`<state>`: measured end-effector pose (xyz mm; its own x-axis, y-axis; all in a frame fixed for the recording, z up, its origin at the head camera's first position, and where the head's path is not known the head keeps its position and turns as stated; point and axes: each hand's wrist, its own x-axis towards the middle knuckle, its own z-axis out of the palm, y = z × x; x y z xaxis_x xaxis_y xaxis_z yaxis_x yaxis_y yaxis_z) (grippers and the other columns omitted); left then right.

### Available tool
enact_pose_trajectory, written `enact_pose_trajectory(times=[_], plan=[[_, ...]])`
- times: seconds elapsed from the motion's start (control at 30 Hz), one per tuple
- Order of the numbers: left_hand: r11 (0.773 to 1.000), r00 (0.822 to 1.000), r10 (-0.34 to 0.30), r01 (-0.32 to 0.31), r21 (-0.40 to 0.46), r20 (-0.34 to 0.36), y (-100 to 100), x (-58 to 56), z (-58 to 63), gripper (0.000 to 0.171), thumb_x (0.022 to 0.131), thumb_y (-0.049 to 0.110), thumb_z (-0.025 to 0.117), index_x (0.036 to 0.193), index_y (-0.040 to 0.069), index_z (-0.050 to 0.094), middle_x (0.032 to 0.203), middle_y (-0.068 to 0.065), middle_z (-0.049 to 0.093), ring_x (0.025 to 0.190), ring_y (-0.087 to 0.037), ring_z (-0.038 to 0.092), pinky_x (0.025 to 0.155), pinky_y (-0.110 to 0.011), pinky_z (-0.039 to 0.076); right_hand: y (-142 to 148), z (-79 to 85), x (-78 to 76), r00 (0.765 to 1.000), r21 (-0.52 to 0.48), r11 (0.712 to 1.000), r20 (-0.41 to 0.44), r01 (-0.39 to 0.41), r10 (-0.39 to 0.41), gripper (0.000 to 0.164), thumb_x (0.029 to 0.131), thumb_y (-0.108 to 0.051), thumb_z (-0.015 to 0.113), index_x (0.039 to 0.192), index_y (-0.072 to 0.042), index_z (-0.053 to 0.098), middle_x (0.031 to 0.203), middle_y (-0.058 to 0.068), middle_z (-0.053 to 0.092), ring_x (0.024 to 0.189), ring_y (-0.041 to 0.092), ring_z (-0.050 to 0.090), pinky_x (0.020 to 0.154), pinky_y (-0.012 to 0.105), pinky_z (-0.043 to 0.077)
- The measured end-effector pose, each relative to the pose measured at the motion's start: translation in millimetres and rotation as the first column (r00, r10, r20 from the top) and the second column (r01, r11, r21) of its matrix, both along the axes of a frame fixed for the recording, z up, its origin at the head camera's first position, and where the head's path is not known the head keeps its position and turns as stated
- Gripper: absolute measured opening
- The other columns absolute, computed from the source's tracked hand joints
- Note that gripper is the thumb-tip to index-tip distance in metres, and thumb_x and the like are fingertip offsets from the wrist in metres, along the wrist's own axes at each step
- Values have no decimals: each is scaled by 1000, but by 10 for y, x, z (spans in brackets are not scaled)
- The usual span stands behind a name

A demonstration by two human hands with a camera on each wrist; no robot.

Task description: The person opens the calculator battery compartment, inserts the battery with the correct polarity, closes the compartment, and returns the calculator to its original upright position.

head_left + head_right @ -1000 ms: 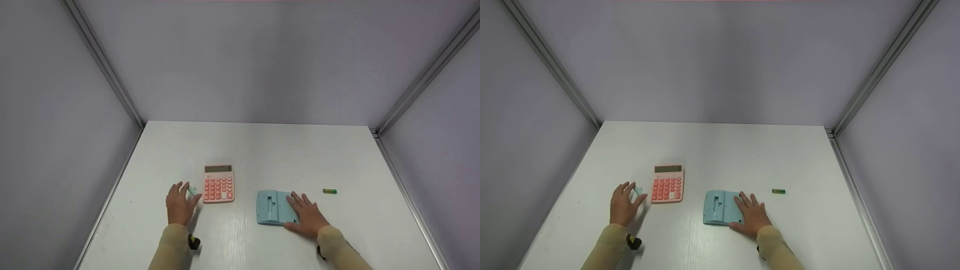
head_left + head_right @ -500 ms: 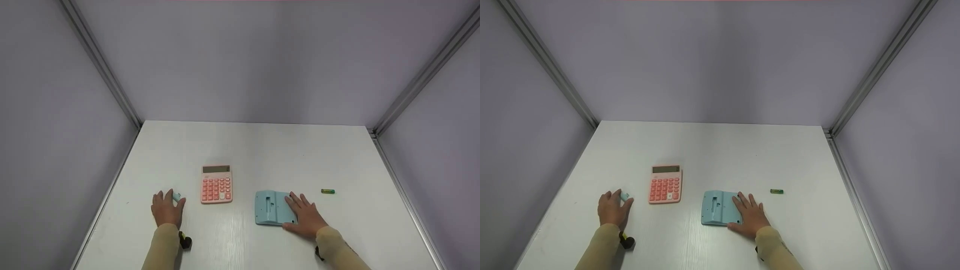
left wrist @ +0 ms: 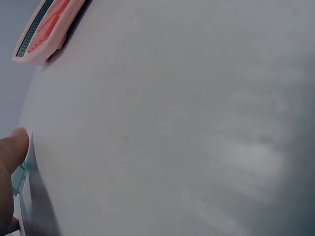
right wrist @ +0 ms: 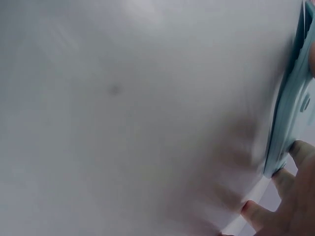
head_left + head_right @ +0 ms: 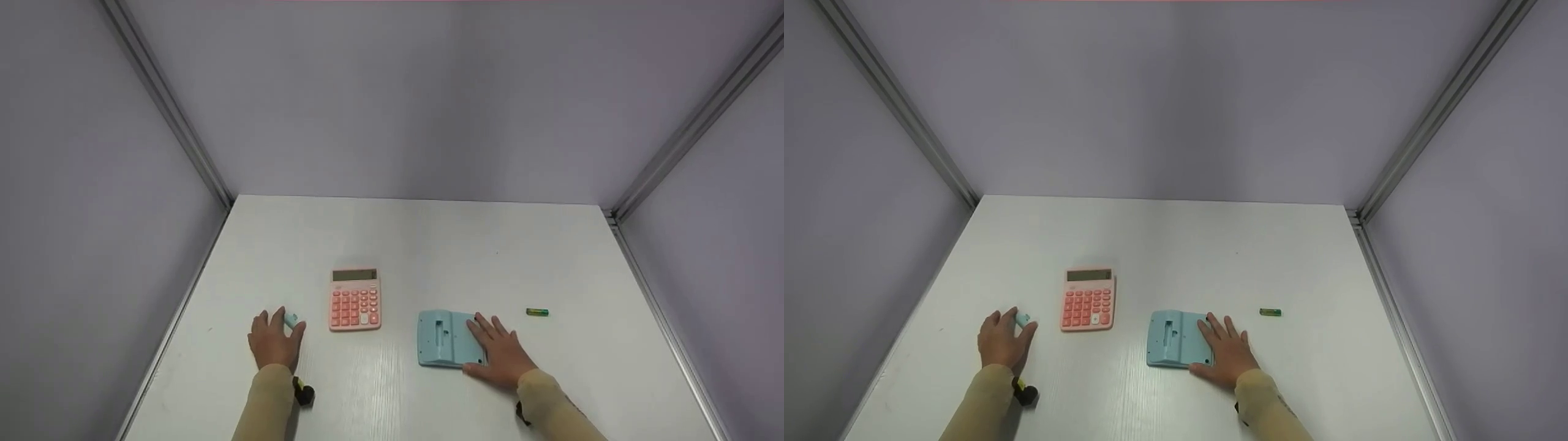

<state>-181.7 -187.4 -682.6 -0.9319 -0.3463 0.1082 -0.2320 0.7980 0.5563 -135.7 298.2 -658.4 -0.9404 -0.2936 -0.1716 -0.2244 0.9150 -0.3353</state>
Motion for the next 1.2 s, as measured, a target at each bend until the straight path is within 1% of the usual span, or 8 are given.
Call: enact_pose_trajectory(times=[0.3, 0.53, 0.63, 0.77, 0.97, 1.1, 1.17, 1.2], plan=[[1000, 1000, 0, 0, -3, 0, -3, 40, -23, 67, 85, 39, 72, 139, 7, 50, 143, -24, 36, 135, -41, 28, 111, -62, 16, -8, 10, -9, 1000, 7, 1000, 16, 3, -3, 99, 75, -81, 50, 154, -30, 19, 161, -5, 11, 146, 33, 8, 107, 70, 17], [1000, 1000, -21, 21, -9, -9, -41, 29, -90, 70, 84, 43, 71, 141, 8, 48, 143, -24, 36, 134, -41, 30, 110, -61, 19, 9, -15, -1, 999, 10, 1000, -26, -24, 25, 97, 77, -79, 50, 154, -27, 21, 161, -2, 12, 145, 35, 9, 104, 73, 19], [1000, 1000, -23, 23, 21, -4, -24, 44, -60, 72, 85, 43, 70, 143, 9, 45, 144, -24, 35, 133, -42, 30, 109, -61, 22, 12, -16, -1, 999, 9, 1000, -22, -24, 24, 97, 77, -79, 50, 154, -27, 21, 161, -2, 12, 146, 35, 9, 104, 72, 19], [998, 999, -30, 28, 52, 30, 21, 75, 0, 76, 86, 46, 68, 147, 11, 39, 147, -23, 31, 133, -43, 29, 107, -61, 24, 3, 6, 1, 1000, 6, 1000, -17, -18, 18, 98, 77, -79, 51, 154, -27, 21, 161, -2, 12, 146, 35, 9, 105, 72, 18], [997, 999, -30, 28, 68, 35, 139, 154, 40, 79, 87, 51, 65, 150, 16, 33, 153, -20, 23, 139, -42, 22, 110, -60, 23, -6, 22, 10, 1000, 2, 1000, -12, -13, 13, 99, 77, -79, 52, 154, -26, 21, 161, -1, 12, 145, 36, 10, 105, 72, 17], [997, 998, -55, 56, 50, -13, 307, 236, 88, 81, 87, 55, 62, 151, 18, 30, 157, -16, 16, 144, -37, 13, 113, -57, 21, 1, -7, 11, 1000, -3, 1000, -15, -7, 7, 99, 76, -80, 51, 154, -26, 22, 161, -1, 13, 145, 36, 10, 104, 72, 17], [995, 993, -91, 93, 23, -78, 412, 267, 133, 79, 87, 53, 64, 150, 17, 32, 157, -15, 17, 145, -35, 13, 114, -55, 21, 6, -26, 10, 1000, -1, 1000, -14, -3, 3, 99, 76, -80, 50, 154, -26, 22, 161, -1, 13, 146, 35, 10, 105, 72, 17], [992, 985, -122, 123, -3, -125, 468, 275, 155, 79, 86, 50, 66, 149, 15, 34, 156, -15, 20, 144, -34, 15, 113, -54, 22, 7, -33, 9, 1000, 1, 1000, -14, -1, 1, 99, 76, -81, 50, 154, -27, 22, 161, -2, 13, 146, 34, 9, 105, 72, 17]])
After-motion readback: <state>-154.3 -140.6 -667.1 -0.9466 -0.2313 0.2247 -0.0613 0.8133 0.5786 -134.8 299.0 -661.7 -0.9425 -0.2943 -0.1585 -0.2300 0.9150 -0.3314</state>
